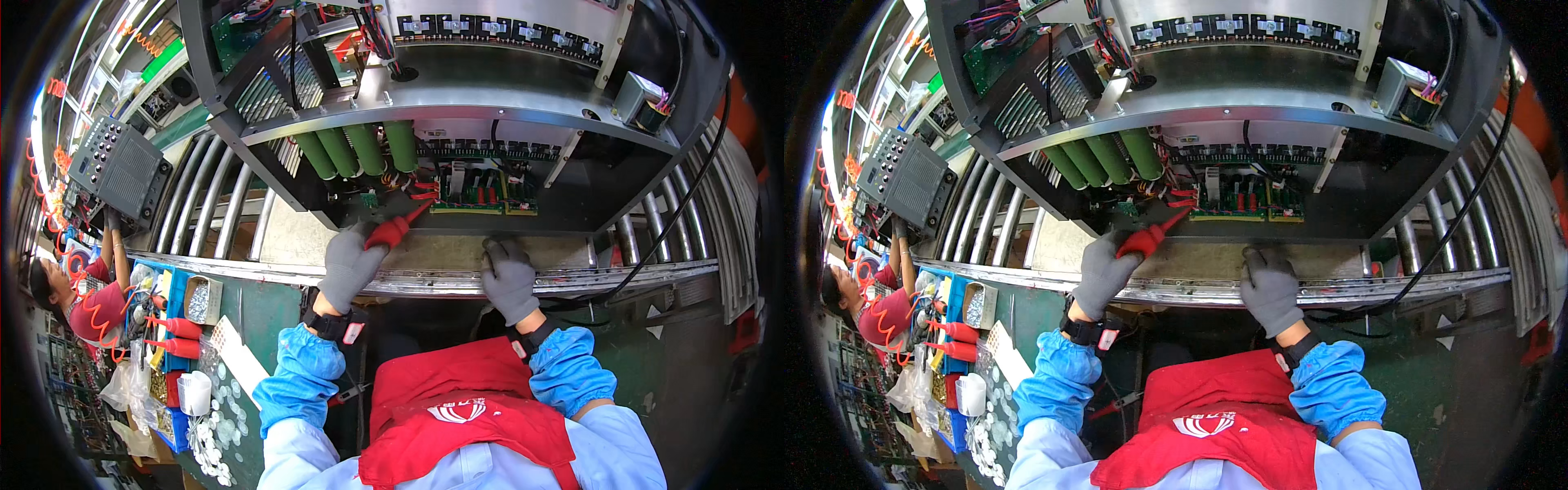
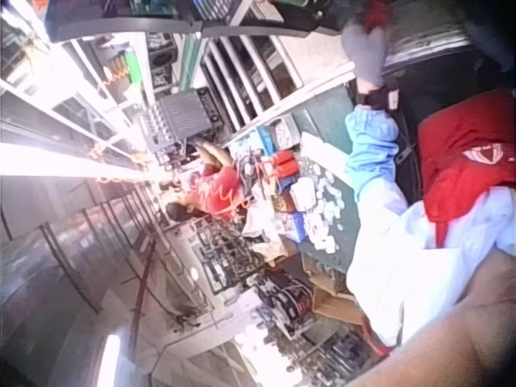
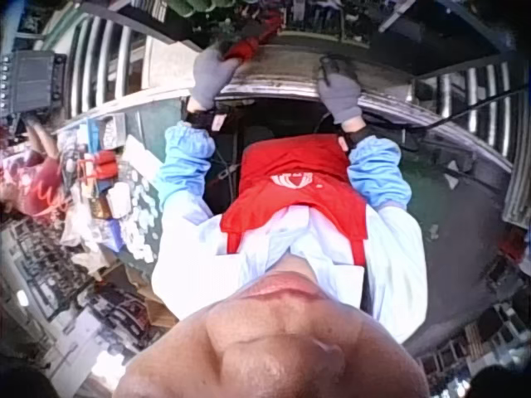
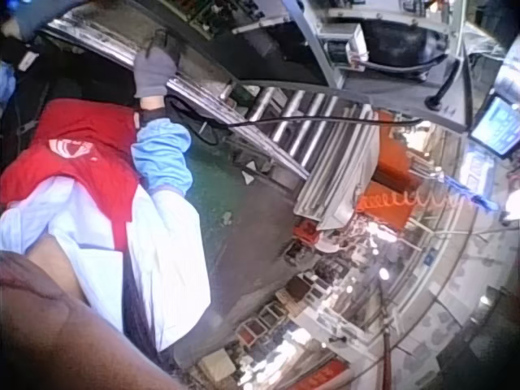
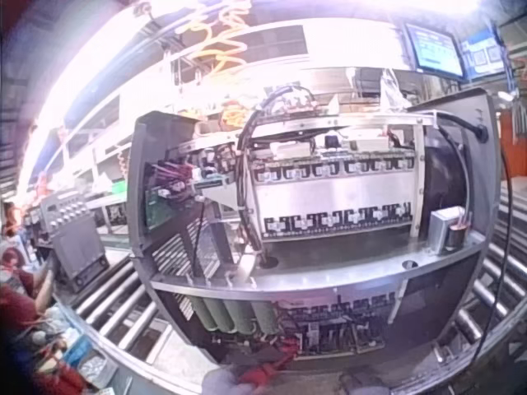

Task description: Manually assemble and secure components inside a large electronic device on an assembly line.

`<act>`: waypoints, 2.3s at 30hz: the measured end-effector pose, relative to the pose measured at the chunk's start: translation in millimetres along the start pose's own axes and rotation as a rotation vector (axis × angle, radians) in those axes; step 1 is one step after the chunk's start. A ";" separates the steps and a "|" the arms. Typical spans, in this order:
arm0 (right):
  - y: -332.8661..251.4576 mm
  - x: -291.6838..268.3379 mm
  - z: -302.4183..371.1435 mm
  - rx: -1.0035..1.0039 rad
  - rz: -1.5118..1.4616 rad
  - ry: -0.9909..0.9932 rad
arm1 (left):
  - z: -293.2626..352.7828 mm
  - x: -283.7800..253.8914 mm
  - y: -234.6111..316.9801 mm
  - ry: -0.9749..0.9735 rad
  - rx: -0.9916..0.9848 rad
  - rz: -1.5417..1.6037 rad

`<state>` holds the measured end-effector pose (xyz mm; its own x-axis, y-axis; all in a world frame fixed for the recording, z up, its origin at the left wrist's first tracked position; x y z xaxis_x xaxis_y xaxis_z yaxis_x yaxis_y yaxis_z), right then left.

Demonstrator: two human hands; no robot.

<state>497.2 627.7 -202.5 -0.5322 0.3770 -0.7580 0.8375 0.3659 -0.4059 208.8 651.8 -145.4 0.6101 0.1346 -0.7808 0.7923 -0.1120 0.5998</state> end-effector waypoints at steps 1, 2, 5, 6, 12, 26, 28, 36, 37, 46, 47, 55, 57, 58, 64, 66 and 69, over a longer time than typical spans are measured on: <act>-0.1 0.1 0.0 -0.002 -0.002 0.003 | 0.0 0.4 0.1 -0.004 -0.016 0.014; -0.1 0.2 0.1 -0.005 -0.004 0.007 | -0.1 0.8 0.6 -0.011 -0.023 0.024; 1.0 1.2 0.5 0.002 -0.004 0.001 | 0.1 0.9 1.4 -0.026 -0.031 0.039; 1.5 1.7 0.7 0.007 -0.003 -0.003 | 0.5 0.4 1.6 -0.025 -0.027 0.033; 2.1 2.4 1.4 -0.013 -0.003 0.001 | 2.8 6.5 6.3 0.019 0.000 0.032; -63.8 -11.9 4.5 -0.026 -0.498 -0.176 | 111.6 36.3 22.4 -0.223 -0.363 1.633; -106.9 -4.7 14.5 0.034 -0.685 -0.392 | 115.0 53.8 31.0 -0.141 -0.320 1.821; -129.1 -5.6 9.7 0.233 -0.715 -0.554 | 119.0 89.6 33.3 -0.137 -0.382 2.084; -130.1 -8.5 6.2 0.185 -0.775 -0.537 | 118.7 91.3 33.1 -0.105 -0.384 2.100; -128.1 -2.5 -7.1 0.551 -1.293 -0.620 | 109.7 72.8 28.8 -0.113 -0.266 1.570; -126.0 -1.9 -7.6 0.580 -1.310 -0.595 | 108.1 69.3 27.8 -0.107 -0.214 1.505; -94.4 -34.5 -59.9 0.294 -1.029 -0.354 | 88.6 51.3 -9.7 0.350 -0.022 0.287; -89.7 -45.4 -74.4 0.179 -0.910 -0.284 | 88.0 54.0 -12.1 0.415 0.048 0.067; -89.2 -47.7 -80.0 0.153 -0.913 -0.258 | 89.6 54.0 -11.6 0.476 0.113 0.021; -95.0 -65.0 -104.3 -0.075 -0.599 -0.232 | 94.8 62.9 -18.4 0.438 0.200 0.067; -101.0 -68.2 -109.5 -0.149 -0.473 -0.141 | 98.6 61.6 -16.3 0.518 0.177 -0.041; -102.5 -73.8 -116.0 -0.110 -0.363 -0.166 | 95.4 65.6 -13.7 0.415 0.108 -0.054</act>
<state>436.2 661.0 -45.7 -0.7559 0.0678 -0.6511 0.5758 0.5423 -0.6119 237.3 568.3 -221.5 0.5365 0.5254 -0.6604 0.8311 -0.1933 0.5214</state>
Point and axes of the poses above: each hand's wrist, its own z-axis away from the middle knuckle, its own x-axis out of the palm, y = z × x, the point moved 5 cm from there along -z, towards the middle knuckle, and after that the axes turned 1 degree about -x, right-handed, at the moved point
